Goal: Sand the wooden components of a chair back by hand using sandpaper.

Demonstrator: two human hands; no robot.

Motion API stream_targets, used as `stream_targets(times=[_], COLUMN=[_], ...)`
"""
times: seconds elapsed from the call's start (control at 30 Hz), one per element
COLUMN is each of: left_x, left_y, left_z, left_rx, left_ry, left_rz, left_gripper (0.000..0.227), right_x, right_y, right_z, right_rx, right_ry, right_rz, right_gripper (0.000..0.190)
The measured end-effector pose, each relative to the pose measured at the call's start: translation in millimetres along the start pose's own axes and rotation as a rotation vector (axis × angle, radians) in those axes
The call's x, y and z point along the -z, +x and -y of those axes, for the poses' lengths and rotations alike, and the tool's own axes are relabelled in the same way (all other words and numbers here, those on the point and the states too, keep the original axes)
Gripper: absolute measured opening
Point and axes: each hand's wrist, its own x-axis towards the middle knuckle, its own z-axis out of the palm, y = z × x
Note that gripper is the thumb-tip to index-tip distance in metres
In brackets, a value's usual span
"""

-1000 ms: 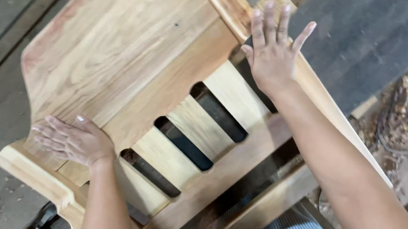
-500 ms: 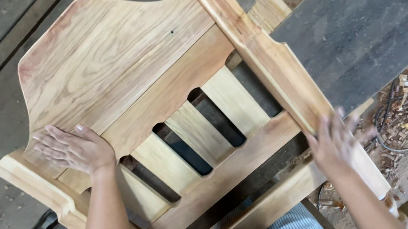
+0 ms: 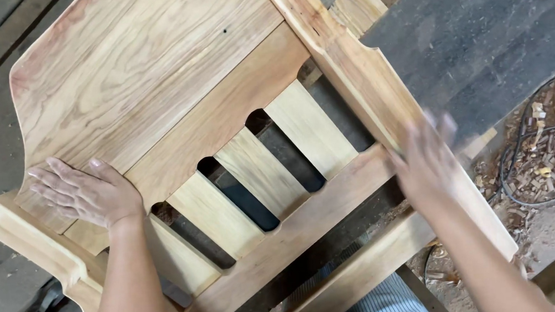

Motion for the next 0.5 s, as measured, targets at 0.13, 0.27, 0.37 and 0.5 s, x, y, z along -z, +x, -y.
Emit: stream_targets(times=[0.13, 0.27, 0.37, 0.5], left_x=[-3.3, -0.9, 3.1, -10.5], left_y=[-2.5, 3.9, 4.0, 9.0], left_z=[3.2, -8.5, -7.1, 5.1], left_rx=[0.01, 0.043, 0.06, 0.046], left_ry=[0.014, 0.023, 0.045, 0.052], left_rz=[0.021, 0.026, 0.046, 0.026], left_gripper=[0.07, 0.071, 0.071, 0.072], right_x=[-153.3, -123.5, -44.4, -1.2], right_y=[-88.4, -65.1, 10.7, 106.4], right_z=[-216.8, -173.7, -46.1, 69.9], right_rx=[0.118, -0.022, -0.133, 0.227], right_ry=[-0.232, -0.48, -0.504, -0.641], right_rz=[-0.317, -0.17, 0.093, -0.563], right_gripper=[0.077, 0.081, 0.079, 0.075])
